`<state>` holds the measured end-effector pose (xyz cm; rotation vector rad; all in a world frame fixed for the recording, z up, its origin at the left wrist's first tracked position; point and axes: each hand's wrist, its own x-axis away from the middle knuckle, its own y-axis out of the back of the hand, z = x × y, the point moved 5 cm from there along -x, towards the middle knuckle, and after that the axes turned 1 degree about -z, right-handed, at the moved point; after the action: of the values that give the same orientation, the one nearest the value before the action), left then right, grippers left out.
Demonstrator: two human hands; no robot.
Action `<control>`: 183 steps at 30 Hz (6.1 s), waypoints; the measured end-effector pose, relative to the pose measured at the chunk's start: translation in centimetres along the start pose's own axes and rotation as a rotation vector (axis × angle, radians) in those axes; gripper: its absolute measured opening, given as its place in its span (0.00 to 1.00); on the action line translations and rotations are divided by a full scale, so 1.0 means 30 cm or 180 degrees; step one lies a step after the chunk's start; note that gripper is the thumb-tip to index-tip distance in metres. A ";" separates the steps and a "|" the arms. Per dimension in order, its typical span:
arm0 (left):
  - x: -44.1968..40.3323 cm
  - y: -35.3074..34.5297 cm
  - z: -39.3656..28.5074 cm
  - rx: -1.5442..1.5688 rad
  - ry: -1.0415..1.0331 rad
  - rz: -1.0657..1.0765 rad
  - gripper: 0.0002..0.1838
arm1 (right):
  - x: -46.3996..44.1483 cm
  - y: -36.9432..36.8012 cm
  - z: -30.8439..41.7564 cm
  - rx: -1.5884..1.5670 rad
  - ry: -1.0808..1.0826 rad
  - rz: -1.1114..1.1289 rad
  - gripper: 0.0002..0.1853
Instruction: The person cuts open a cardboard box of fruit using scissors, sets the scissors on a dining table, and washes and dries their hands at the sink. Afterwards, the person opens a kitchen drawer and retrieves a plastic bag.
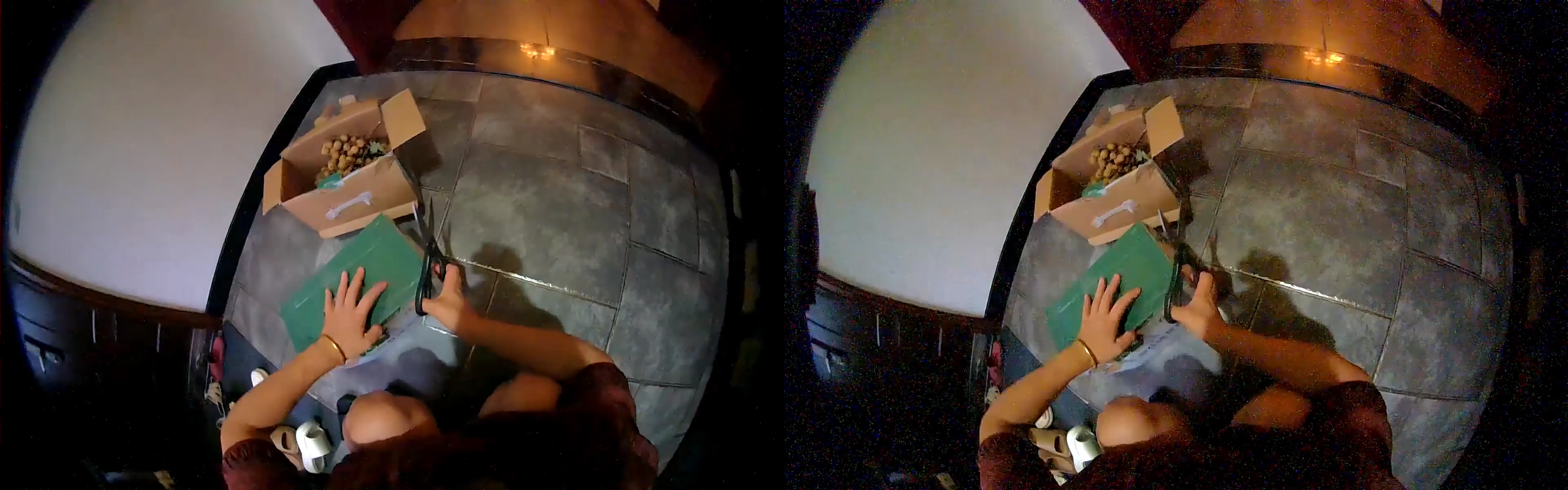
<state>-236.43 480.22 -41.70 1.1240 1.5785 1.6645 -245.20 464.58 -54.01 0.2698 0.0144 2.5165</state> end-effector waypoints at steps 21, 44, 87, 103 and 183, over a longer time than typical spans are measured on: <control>-0.053 0.066 0.064 -0.0636 -0.1037 0.1091 0.40 | 0.128 0.541 0.191 0.2628 0.1764 0.0324 0.26; -0.082 0.103 0.108 -0.0440 -0.0916 0.1114 0.29 | 0.208 0.381 0.208 0.1029 -0.0550 0.1859 0.27; -0.325 0.054 -0.177 -0.1494 0.0733 0.1275 0.34 | 0.357 0.163 0.145 -0.4738 -0.2460 0.3106 0.43; -0.058 0.158 -0.175 -0.1265 -0.0128 0.1777 0.32 | 0.322 0.143 0.062 -0.4347 -0.2537 0.2562 0.40; 0.485 -0.070 0.126 -0.0099 0.0040 -0.1564 0.25 | -0.039 0.063 0.537 0.2054 -0.2375 0.4963 0.21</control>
<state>-240.40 494.87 -41.29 0.6381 1.6635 1.3597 -242.19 461.55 -38.32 2.1561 0.4852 3.5146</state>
